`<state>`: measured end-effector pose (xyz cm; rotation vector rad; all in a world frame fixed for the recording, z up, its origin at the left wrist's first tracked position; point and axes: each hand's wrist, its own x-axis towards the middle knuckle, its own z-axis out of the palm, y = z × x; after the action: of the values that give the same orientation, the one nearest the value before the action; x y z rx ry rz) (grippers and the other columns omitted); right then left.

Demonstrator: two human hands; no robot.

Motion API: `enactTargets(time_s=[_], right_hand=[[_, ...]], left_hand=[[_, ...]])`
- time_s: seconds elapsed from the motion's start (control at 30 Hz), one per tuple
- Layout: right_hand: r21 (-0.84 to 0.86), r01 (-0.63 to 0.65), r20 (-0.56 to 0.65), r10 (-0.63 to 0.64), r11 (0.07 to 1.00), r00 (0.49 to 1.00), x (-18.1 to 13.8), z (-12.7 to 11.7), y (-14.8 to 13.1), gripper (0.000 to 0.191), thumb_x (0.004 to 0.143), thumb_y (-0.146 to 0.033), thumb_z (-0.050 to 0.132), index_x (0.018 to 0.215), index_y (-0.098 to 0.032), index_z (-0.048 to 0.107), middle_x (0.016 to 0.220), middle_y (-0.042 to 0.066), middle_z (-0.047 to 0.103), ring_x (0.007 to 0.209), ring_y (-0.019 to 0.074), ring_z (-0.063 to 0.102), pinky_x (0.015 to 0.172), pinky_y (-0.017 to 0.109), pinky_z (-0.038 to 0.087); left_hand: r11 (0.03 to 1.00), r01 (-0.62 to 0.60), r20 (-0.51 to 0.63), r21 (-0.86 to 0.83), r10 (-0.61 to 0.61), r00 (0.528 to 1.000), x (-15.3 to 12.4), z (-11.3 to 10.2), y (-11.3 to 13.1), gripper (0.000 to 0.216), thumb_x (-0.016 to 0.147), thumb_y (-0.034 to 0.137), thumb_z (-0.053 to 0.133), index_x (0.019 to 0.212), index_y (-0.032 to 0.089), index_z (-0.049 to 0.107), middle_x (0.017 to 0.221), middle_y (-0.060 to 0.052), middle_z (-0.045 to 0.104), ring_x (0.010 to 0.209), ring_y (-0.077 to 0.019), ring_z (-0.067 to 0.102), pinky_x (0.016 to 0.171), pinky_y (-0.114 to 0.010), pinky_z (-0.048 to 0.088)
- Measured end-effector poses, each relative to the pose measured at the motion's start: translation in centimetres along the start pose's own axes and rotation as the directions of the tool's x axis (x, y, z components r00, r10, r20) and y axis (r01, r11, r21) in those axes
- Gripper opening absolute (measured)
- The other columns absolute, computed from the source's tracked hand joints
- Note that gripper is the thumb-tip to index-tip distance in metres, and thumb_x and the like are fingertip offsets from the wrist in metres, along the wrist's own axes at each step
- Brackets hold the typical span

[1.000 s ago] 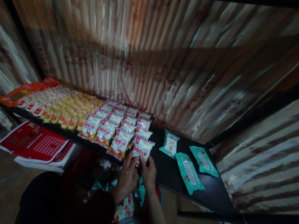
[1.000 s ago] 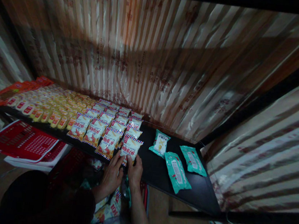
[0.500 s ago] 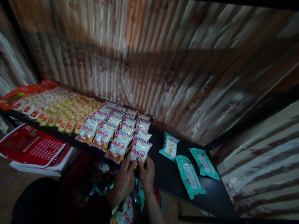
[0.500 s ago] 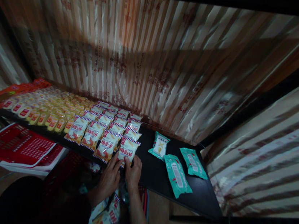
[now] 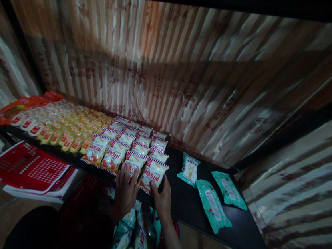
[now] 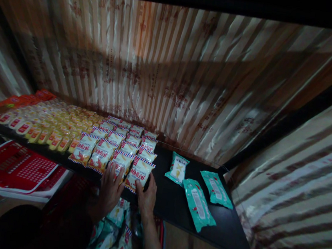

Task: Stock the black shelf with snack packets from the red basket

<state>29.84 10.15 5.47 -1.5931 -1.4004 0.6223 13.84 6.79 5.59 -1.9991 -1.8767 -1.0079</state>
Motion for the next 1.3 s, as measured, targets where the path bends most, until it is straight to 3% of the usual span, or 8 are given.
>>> enactTargets(time_s=[0.23,0.6,0.8,1.1,1.3], right_hand=[[0.126,-0.128,0.118,0.113,0.984,0.987,0.2,-0.3,-0.9,0.086,0.074,-0.056,0.057,0.143,-0.012,0.03,0.132,0.015,0.054,0.118,0.0298,0.054,0.096,0.043,0.045],[0.06,-0.023,0.087,0.018,0.998,0.996,0.5,0.2,0.3,0.082,0.076,-0.057,0.054,0.142,-0.013,0.033,0.139,0.014,0.048,0.126,0.0288,0.047,0.102,0.043,0.041],[0.046,-0.038,0.095,0.034,0.998,0.995,0.3,0.1,-1.2,0.087,0.08,-0.06,0.047,0.148,-0.013,0.017,0.148,0.014,0.034,0.132,0.0274,0.04,0.104,0.042,0.038],[-0.013,-0.047,0.105,0.049,0.999,0.993,0.7,0.9,-1.7,0.079,0.086,-0.059,0.037,0.148,-0.014,0.016,0.134,0.014,0.053,0.12,0.0259,0.054,0.098,0.04,0.043],[-0.004,-0.053,0.067,0.053,0.999,0.996,0.7,0.9,-1.5,0.082,0.083,-0.059,0.042,0.147,-0.013,0.018,0.144,0.014,0.041,0.13,0.0259,0.043,0.103,0.04,0.038]], left_hand=[[1.0,0.005,-0.018,0.004,-0.005,1.0,0.8,0.7,-0.4,0.056,0.09,0.022,0.048,0.143,0.021,0.03,0.153,-0.016,0.015,0.138,-0.0342,0.022,0.103,-0.052,0.035],[0.999,-0.037,-0.037,0.029,0.038,0.999,1.7,1.6,-0.8,0.055,0.089,0.025,0.049,0.141,0.016,0.033,0.154,-0.017,0.015,0.141,-0.0341,0.015,0.104,-0.05,0.035],[0.996,-0.084,-0.069,0.034,0.086,0.994,1.4,1.7,-0.9,0.063,0.089,0.027,0.051,0.144,0.016,0.025,0.155,-0.018,0.011,0.141,-0.0353,0.014,0.108,-0.056,0.027],[0.999,-0.048,-0.048,0.016,0.049,0.998,1.6,1.7,-0.6,0.059,0.089,0.03,0.051,0.143,0.02,0.03,0.154,-0.016,0.016,0.14,-0.0343,0.019,0.109,-0.055,0.027],[0.997,-0.072,-0.075,0.02,0.073,0.995,1.5,1.6,-0.7,0.066,0.089,0.026,0.051,0.146,0.019,0.02,0.155,-0.017,0.009,0.141,-0.0357,0.015,0.108,-0.056,0.027]])
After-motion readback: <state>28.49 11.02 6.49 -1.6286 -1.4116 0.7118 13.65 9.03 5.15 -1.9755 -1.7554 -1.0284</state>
